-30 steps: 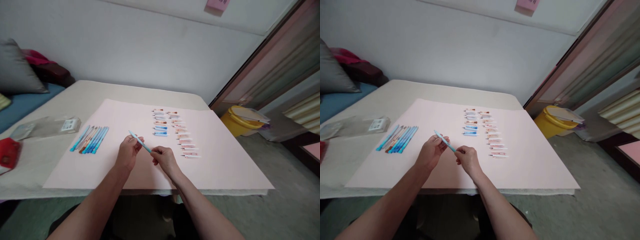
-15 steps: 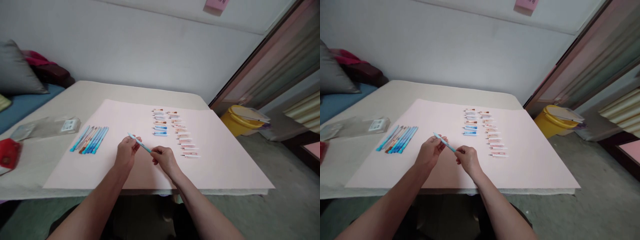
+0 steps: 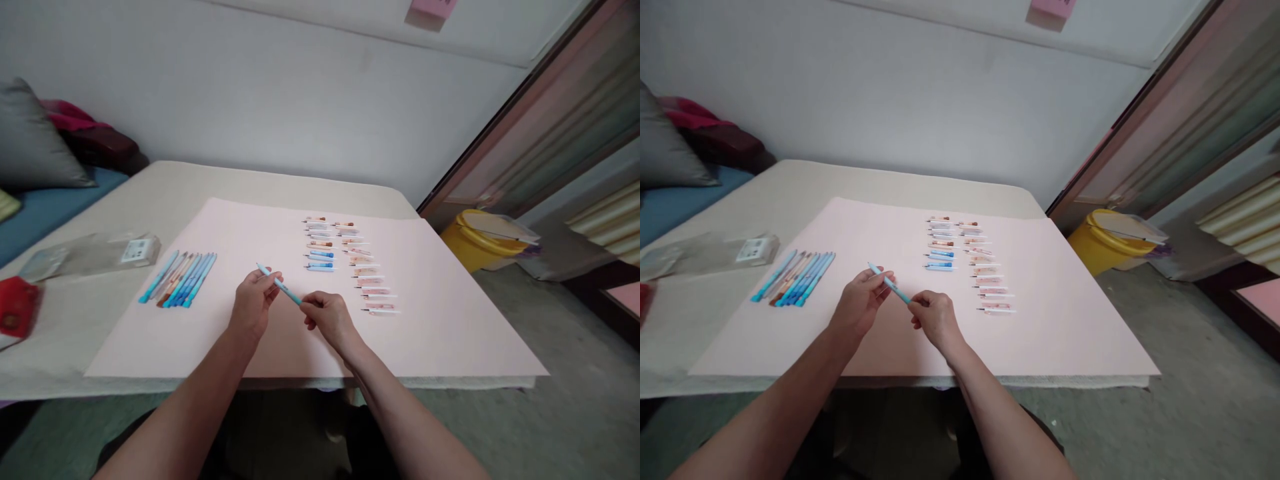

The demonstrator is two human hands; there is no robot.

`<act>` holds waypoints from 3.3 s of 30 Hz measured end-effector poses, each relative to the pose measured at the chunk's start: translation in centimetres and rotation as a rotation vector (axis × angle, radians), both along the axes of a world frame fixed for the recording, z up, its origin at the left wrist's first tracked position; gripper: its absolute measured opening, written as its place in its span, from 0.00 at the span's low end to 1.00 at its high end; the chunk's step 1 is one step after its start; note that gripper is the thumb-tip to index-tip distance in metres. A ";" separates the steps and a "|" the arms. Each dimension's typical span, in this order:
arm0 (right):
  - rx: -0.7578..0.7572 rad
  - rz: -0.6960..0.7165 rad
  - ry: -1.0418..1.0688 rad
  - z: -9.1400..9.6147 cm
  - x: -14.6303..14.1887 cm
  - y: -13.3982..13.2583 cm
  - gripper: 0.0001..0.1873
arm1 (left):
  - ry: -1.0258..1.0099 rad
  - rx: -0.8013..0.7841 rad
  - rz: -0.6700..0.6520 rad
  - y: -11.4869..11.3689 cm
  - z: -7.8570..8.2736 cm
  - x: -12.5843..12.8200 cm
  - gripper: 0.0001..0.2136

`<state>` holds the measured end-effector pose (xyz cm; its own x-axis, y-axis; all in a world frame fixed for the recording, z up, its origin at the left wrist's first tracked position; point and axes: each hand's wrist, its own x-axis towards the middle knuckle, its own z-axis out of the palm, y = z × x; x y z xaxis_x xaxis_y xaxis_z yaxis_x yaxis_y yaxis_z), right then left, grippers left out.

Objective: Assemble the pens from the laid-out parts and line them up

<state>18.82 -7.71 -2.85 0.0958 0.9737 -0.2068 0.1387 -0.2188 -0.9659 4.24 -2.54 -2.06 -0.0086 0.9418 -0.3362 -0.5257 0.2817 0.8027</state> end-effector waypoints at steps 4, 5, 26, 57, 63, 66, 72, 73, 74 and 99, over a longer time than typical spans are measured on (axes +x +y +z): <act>0.001 0.006 0.002 0.0 -0.1 0.0 0.04 | 0.071 -0.027 0.031 0.1 -0.2 0.0 0.11; 0.000 0.006 0.004 0.0 -0.1 0.0 0.04 | 0.061 -0.020 0.033 0.2 -0.3 0.0 0.11; 0.016 0.031 -0.219 0.0 -1.0 -0.4 0.08 | 0.107 0.071 0.045 -0.2 -0.4 0.6 0.12; -0.242 0.082 0.514 -0.3 -0.7 -0.8 0.16 | 0.002 0.074 0.036 0.6 -0.1 -0.2 0.13; -0.158 -0.027 0.507 -0.6 -1.1 -0.6 0.19 | 0.126 0.063 -0.042 -0.2 -0.4 0.4 0.12; -0.124 -0.043 0.516 -0.8 -1.1 -0.5 0.19 | 0.229 0.039 -0.159 -1.2 -0.4 1.2 0.13; -0.160 0.006 0.468 -0.6 -0.9 -0.8 0.18 | 0.403 0.113 -0.152 0.0 0.0 0.0 0.11; -0.171 0.011 0.443 -0.4 -0.9 -0.9 0.18 | 0.491 0.149 -0.155 0.6 0.1 -0.7 0.10; -0.181 0.013 0.420 -0.3 -0.8 -0.9 0.17 | 0.603 0.184 -0.152 1.2 0.1 -1.5 0.09; -0.210 0.050 0.340 0.9 -0.7 -1.2 0.13 | 1.615 0.239 -0.089 3.4 -2.1 -8.1 0.07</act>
